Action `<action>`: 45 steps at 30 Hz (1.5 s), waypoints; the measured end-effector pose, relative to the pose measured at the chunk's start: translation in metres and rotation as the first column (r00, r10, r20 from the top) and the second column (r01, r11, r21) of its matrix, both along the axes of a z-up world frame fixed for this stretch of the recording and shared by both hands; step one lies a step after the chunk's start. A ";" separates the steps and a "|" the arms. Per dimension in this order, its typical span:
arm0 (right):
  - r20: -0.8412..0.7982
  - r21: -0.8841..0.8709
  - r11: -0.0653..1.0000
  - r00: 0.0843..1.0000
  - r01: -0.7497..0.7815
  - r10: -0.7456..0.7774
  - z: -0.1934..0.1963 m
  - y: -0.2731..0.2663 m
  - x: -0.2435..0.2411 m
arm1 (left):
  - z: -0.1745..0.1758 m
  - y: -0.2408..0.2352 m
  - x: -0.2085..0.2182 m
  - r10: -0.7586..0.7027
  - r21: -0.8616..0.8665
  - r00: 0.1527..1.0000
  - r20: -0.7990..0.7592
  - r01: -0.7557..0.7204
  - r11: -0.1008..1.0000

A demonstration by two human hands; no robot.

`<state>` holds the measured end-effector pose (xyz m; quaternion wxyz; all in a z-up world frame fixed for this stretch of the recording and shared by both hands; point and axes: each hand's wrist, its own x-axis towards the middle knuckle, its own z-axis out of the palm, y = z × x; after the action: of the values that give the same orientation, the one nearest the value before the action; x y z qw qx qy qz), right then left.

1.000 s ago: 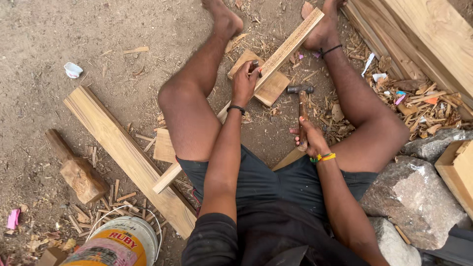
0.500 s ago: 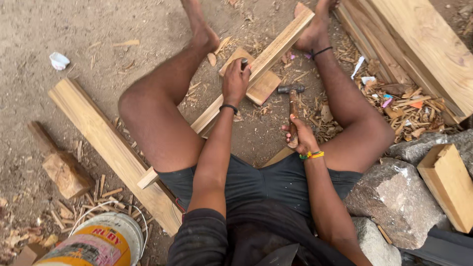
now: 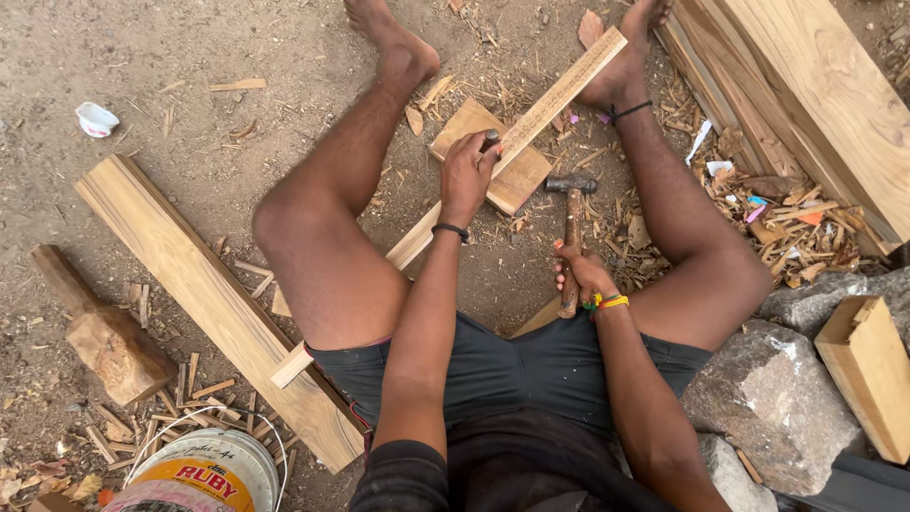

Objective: The person sits on the ground and uses a hammer and chisel to carve a groove into a small piece of wood. They repeatedly strike the chisel to remove wood shavings and shape the piece.

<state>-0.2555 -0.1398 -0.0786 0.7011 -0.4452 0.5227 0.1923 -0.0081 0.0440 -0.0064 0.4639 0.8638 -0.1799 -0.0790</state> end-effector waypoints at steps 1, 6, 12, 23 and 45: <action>-0.016 -0.001 1.000 1.000 -0.006 0.006 0.001 0.000 0.001 | 0.002 0.001 -0.003 0.008 -0.022 1.000 -0.007 -0.008 1.000; 0.022 -0.059 0.998 0.999 0.029 -0.027 0.007 0.002 0.001 | 0.017 0.006 -0.004 -0.017 -0.064 1.000 -0.008 0.016 0.998; 0.132 -0.234 0.972 0.991 0.010 0.021 0.052 0.022 0.004 | 0.018 0.009 -0.004 -0.055 -0.103 0.997 0.060 0.061 0.993; 0.386 -0.638 0.767 0.891 0.070 0.240 0.181 -0.009 -0.007 | -0.017 0.001 0.020 -0.132 0.019 0.991 -0.013 0.133 0.991; 0.612 -0.736 0.573 0.715 0.359 0.338 0.276 0.027 0.024 | 0.009 -0.001 0.015 -0.143 -0.022 0.988 0.067 0.144 0.989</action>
<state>-0.2314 -0.1128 0.1976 0.5557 -0.7504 0.2465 -0.2596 0.0073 0.0430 0.0025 0.4626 0.8443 -0.2577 -0.0817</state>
